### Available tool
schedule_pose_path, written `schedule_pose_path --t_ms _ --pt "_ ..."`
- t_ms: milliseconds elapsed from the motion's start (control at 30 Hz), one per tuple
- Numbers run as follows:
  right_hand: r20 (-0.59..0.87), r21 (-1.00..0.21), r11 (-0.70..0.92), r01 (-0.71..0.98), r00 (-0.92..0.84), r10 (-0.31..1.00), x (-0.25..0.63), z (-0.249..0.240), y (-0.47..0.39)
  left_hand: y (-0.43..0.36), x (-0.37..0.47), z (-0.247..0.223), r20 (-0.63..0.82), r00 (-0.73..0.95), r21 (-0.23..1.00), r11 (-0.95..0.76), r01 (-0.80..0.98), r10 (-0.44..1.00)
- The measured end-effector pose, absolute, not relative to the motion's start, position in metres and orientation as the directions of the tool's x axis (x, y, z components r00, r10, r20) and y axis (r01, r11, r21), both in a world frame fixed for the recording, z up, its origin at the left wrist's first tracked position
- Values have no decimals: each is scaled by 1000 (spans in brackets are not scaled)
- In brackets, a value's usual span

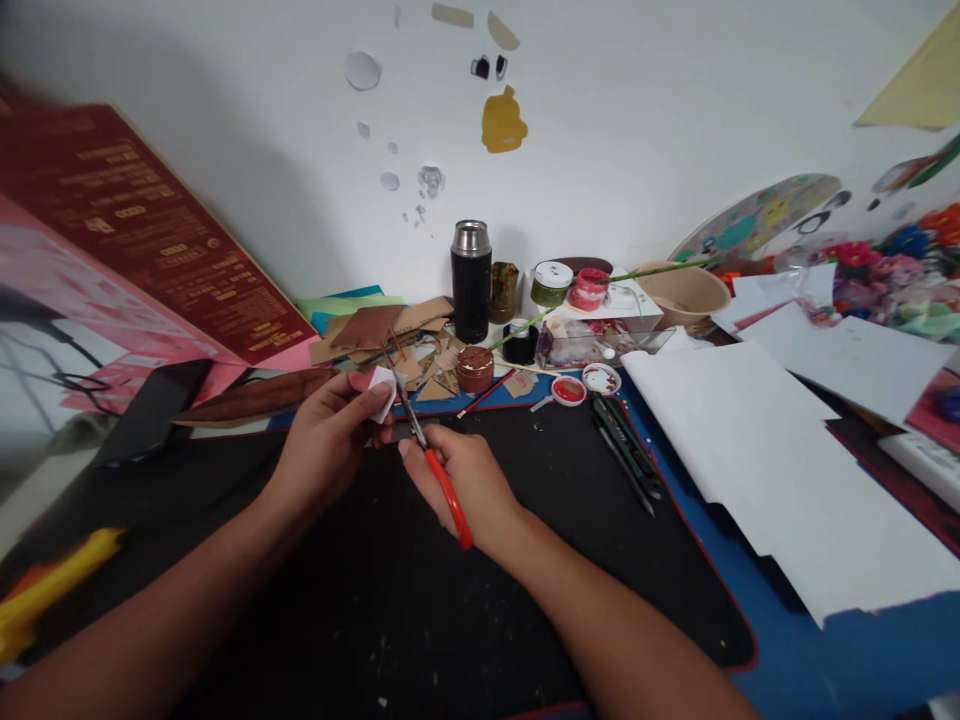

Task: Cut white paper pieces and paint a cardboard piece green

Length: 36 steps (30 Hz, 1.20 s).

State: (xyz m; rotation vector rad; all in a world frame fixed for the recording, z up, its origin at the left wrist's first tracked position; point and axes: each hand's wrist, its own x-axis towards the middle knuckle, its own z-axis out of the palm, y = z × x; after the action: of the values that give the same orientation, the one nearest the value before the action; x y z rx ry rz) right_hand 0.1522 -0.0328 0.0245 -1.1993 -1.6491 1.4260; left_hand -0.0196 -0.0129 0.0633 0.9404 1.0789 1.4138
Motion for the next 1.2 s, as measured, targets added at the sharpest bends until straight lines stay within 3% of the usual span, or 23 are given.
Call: schedule_pose_path --t_ms 1200 --pt "-87 -961 24 275 -385 919 154 28 -32 -8 -26 65 -24 -114 962 -8 -274 993"
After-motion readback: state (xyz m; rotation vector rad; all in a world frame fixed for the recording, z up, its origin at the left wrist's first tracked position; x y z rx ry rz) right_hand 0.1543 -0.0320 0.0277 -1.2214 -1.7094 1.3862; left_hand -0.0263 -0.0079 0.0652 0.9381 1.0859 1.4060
